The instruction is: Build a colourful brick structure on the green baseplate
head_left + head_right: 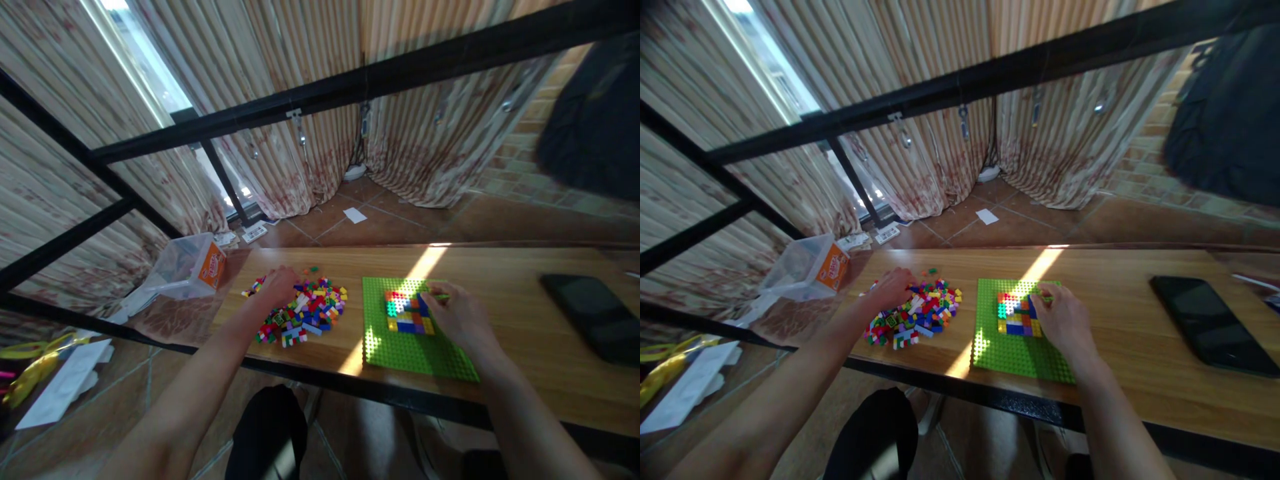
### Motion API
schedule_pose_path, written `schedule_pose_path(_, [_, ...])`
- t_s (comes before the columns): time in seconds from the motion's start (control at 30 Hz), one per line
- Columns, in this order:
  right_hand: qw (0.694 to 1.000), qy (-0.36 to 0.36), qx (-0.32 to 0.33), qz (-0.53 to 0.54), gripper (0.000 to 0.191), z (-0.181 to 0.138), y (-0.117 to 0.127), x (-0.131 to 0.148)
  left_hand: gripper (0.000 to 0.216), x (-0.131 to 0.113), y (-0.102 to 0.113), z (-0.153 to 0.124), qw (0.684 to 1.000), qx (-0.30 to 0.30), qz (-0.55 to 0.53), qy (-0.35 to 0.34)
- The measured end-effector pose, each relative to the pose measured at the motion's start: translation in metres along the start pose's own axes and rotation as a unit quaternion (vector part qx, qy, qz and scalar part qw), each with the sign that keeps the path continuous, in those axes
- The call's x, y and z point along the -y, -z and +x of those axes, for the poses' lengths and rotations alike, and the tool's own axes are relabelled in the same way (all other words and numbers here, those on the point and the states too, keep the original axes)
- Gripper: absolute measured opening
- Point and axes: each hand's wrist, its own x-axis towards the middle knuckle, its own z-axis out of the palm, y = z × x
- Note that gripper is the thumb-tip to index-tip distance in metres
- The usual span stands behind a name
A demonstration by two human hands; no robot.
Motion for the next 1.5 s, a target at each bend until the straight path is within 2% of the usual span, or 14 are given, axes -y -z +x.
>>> schedule_pose_path(0.17, [1.0,-0.008,0.003,0.014,0.032,0.001,0.0,-0.001,0.024,0.006,0.012,-0.012,0.999,-0.034,-0.028,0.022])
schedule_pose_path(0.23, [0.999,-0.018,-0.005,0.042,0.031,0.002,0.001,0.002,0.023,0.003,0.018,-0.022,0.99,-0.061,-0.118,0.04])
schedule_pose_path(0.3, [0.995,-0.029,-0.026,0.094,0.029,0.002,0.004,0.01,0.023,-0.01,0.022,-0.032,0.957,-0.081,-0.274,0.04])
schedule_pose_path(0.33, [0.99,-0.035,-0.046,0.128,0.028,0.0,0.006,0.016,0.023,-0.021,0.023,-0.036,0.926,-0.09,-0.364,0.033])
schedule_pose_path(0.4, [0.972,-0.025,-0.07,0.224,0.028,-0.006,0.01,0.031,0.024,-0.053,0.023,-0.041,0.834,-0.095,-0.542,0.038])
schedule_pose_path(0.47, [0.937,0.005,-0.063,0.344,0.03,-0.016,0.013,0.05,0.026,-0.093,0.019,-0.041,0.732,-0.075,-0.676,0.047])
schedule_pose_path(0.53, [0.917,0.031,-0.03,0.396,0.027,-0.028,0.013,0.066,0.027,-0.132,0.015,-0.039,0.644,-0.088,-0.757,0.06])
schedule_pose_path(0.57, [0.917,0.04,-0.002,0.397,0.025,-0.035,0.013,0.072,0.027,-0.149,0.012,-0.037,0.615,-0.084,-0.781,0.065])
schedule_pose_path(0.63, [0.915,0.037,0.035,0.401,0.024,-0.046,0.011,0.079,0.025,-0.175,0.005,-0.033,0.594,-0.08,-0.798,0.067])
schedule_pose_path(0.8, [0.896,-0.011,0.027,0.443,0.019,-0.059,0.006,0.072,0.022,-0.195,-0.016,-0.025,0.621,-0.074,-0.779,0.05])
schedule_pose_path(0.97, [0.936,-0.004,0.019,0.352,0.019,-0.061,0.011,0.062,0.024,-0.2,-0.022,-0.024,0.668,-0.081,-0.74,0.012])
schedule_pose_path(1.13, [0.944,0.001,0.012,0.33,0.023,-0.057,0.018,0.048,0.023,-0.205,-0.017,-0.025,0.72,-0.087,-0.687,0.041])
schedule_pose_path(1.33, [0.966,0.016,-0.062,0.251,0.024,-0.044,0.024,0.019,0.018,-0.195,-0.02,-0.019,0.721,-0.144,-0.671,0.097])
schedule_pose_path(1.5, [0.975,0.041,-0.064,0.209,0.025,-0.039,0.025,0.006,0.022,-0.185,-0.025,-0.013,0.744,-0.169,-0.636,0.115])
